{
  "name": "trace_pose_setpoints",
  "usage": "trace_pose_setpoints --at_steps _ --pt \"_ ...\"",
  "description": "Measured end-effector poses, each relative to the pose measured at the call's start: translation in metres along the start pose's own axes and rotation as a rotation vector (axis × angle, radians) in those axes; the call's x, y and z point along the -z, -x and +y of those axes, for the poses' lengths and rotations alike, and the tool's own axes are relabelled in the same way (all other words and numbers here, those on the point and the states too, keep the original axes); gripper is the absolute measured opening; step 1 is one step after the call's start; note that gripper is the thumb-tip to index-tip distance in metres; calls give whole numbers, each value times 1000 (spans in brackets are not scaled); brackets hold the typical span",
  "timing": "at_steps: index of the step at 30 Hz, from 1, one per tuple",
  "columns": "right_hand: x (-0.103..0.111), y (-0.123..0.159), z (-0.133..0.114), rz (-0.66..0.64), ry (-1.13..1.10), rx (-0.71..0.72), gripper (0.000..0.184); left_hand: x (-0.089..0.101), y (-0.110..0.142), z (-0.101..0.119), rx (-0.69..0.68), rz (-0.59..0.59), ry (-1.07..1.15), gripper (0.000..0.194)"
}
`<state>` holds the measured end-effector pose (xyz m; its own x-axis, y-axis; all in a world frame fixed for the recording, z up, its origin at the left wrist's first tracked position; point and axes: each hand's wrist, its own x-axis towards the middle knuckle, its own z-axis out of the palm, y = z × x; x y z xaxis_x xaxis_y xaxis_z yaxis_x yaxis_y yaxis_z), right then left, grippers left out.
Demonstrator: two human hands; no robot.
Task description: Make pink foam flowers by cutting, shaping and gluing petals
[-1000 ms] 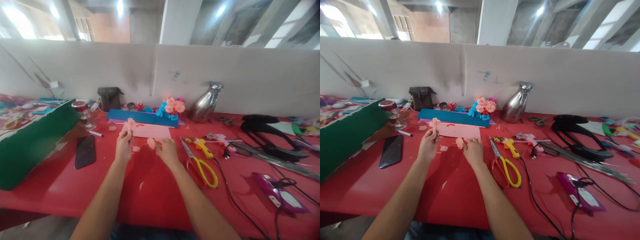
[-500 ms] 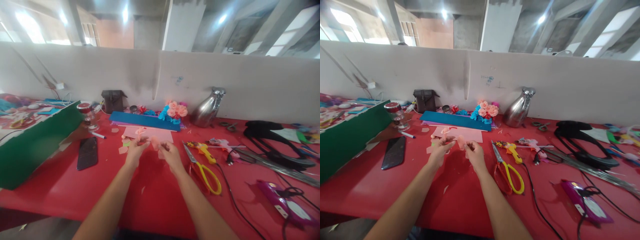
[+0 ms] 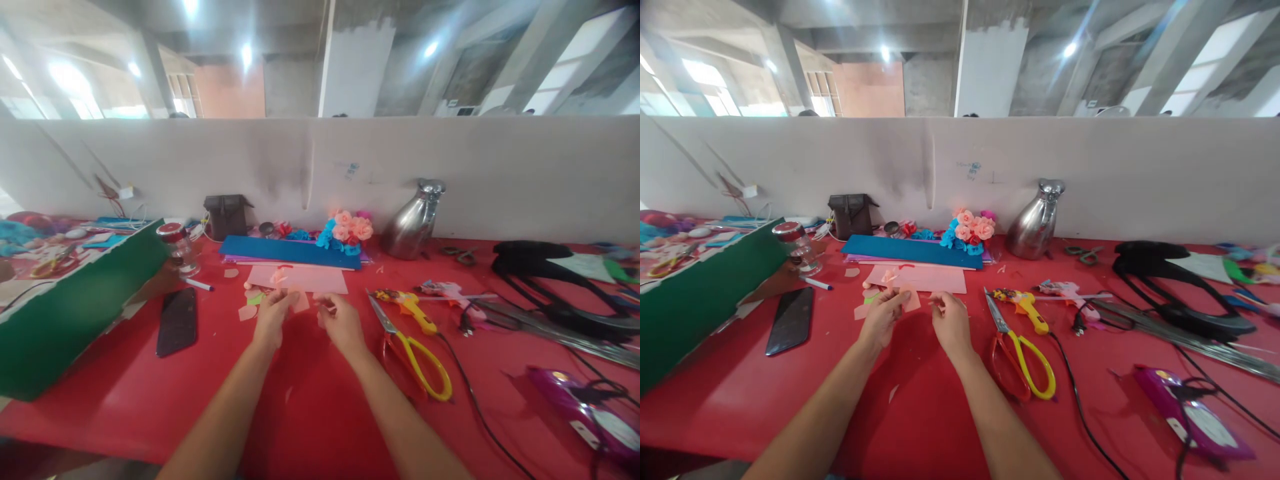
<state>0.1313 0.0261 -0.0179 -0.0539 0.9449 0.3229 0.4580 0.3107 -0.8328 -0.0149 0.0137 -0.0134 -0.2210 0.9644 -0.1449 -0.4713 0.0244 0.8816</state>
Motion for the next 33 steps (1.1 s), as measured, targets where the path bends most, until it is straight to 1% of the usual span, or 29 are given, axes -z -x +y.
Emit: trace_pose_setpoints --at_steps 2,3,4,7,8,10,17,21,24,28,33 --pt "4 -1 -5 94 72 62 17 -1 2 -1 20 -20 -31 30" --pt "5 -1 -7 94 47 63 18 -2 3 -1 34 -35 -44 30" --pt "6 -1 -9 62 -13 42 20 -2 4 -1 53 -55 -51 29" --pt "3 1 -12 -89 -236 -50 27 -5 8 -1 106 -125 -38 27" --pt "2 2 -12 -110 -273 -64 27 -5 9 0 118 -145 -23 28" --pt "0 4 -13 -105 -289 -74 26 -6 11 1 129 -171 5 28" --pt "2 5 -16 -77 -318 -116 24 -9 14 6 137 -178 59 22" --pt "2 7 -21 -104 -360 -176 23 -10 15 8 211 -165 101 22" --pt "0 7 -23 -108 -407 -202 22 -10 15 8 245 -185 139 21" --pt "-1 8 -22 -94 -407 -192 24 -10 15 9 254 -214 174 21" --pt "-2 9 -22 -64 -350 -145 28 -9 14 8 237 -189 217 25"
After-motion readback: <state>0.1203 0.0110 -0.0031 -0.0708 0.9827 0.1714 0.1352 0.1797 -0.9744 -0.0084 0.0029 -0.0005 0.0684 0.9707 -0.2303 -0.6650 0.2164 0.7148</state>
